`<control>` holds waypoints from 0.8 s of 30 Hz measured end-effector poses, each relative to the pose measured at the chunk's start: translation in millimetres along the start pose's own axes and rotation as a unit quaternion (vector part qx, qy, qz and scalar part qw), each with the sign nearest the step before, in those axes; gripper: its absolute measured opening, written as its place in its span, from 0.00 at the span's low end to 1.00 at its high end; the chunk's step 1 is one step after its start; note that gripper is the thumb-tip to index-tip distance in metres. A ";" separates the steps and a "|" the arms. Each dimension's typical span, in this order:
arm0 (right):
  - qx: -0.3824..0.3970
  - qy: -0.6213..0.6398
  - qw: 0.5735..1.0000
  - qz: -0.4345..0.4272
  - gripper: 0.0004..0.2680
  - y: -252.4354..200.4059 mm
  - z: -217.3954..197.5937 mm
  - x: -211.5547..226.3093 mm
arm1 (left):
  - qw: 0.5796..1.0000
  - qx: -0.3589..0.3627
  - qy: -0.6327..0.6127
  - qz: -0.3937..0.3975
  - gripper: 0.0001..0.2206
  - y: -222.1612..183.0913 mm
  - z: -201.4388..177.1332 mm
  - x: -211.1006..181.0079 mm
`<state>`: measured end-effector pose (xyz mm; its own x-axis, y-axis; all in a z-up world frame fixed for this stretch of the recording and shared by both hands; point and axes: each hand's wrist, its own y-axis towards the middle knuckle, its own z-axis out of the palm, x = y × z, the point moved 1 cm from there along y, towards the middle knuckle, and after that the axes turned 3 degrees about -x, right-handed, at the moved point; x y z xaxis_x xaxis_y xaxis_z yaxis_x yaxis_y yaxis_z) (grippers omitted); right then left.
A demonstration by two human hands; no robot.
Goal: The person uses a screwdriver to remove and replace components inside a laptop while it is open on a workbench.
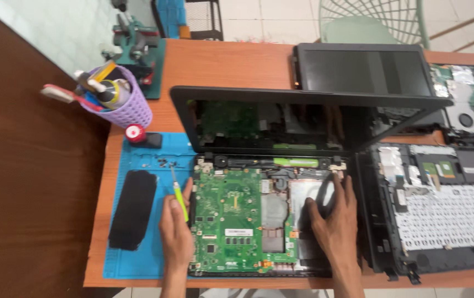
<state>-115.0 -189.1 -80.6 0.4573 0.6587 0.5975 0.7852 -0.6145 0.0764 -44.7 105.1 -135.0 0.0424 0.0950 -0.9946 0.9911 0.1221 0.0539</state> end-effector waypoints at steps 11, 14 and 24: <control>-0.052 0.011 0.972 -0.231 0.18 -18.9 25.1 73.3 | 0.997 -0.036 0.012 -0.061 0.13 7.7 -25.5 -5.8; -0.012 0.035 0.962 -0.269 0.15 -22.8 45.7 105.3 | 0.989 -0.085 0.088 -0.086 0.08 12.7 -46.7 -8.5; 0.130 0.006 0.921 -0.367 0.12 -27.3 107.9 180.0 | 0.978 -0.182 0.096 0.028 0.08 38.0 -84.2 -18.9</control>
<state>-9.1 -7.0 -61.3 -0.2410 0.8492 0.4698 0.9550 0.1212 0.2709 -18.5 191.1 -106.6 0.0364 0.2911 -0.9560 0.8761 0.4510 0.1707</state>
